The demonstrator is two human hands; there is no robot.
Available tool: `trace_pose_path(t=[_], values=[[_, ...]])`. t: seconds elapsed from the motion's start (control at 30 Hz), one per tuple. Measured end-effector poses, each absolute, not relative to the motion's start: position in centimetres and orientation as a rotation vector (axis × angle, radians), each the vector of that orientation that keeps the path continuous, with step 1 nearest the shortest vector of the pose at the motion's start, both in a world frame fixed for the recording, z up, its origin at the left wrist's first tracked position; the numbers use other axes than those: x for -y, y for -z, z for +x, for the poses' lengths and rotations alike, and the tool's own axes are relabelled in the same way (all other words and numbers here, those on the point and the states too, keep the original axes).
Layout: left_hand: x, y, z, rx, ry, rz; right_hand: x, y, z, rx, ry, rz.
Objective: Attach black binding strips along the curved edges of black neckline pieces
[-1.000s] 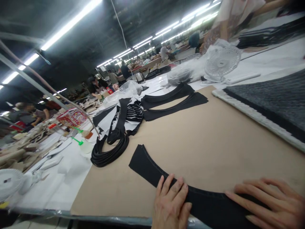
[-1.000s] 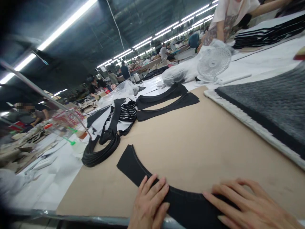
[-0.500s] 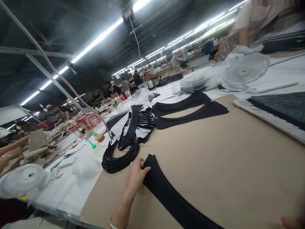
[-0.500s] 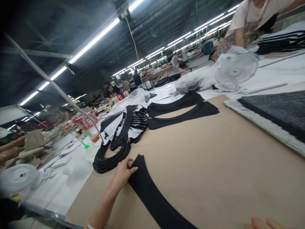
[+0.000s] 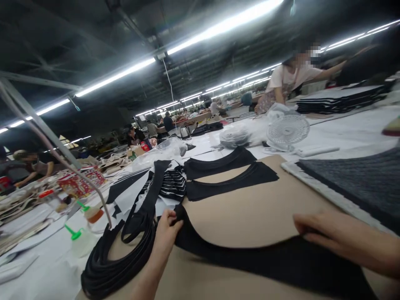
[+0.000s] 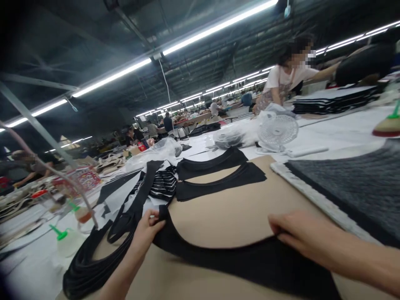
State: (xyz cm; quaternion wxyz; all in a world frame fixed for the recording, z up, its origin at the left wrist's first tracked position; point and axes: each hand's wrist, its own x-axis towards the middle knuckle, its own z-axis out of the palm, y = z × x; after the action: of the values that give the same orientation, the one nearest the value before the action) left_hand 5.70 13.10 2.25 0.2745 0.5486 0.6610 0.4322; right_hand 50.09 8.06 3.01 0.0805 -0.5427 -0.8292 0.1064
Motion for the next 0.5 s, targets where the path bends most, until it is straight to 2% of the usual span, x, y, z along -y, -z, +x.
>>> trace_pose_path(t=[0.07, 0.17, 0.33, 0.5], values=[[-16.9, -3.2, 6.8, -1.819, -1.208, 1.485, -13.1, -5.7, 50.6, 2.534, -0.106, -1.648], [-22.3, -4.1, 8.4, -1.932, -1.23, 1.521, -19.8, -7.7, 51.2, 2.521, 0.039, -1.702], [-27.8, -3.7, 10.8, -2.178, -1.109, 1.642, -27.3, -7.4, 50.8, 2.491, 0.199, -1.781], [-27.6, -2.5, 13.3, -2.418, -0.968, 1.816, -30.8, -6.5, 49.3, 2.453, 0.292, -1.808]])
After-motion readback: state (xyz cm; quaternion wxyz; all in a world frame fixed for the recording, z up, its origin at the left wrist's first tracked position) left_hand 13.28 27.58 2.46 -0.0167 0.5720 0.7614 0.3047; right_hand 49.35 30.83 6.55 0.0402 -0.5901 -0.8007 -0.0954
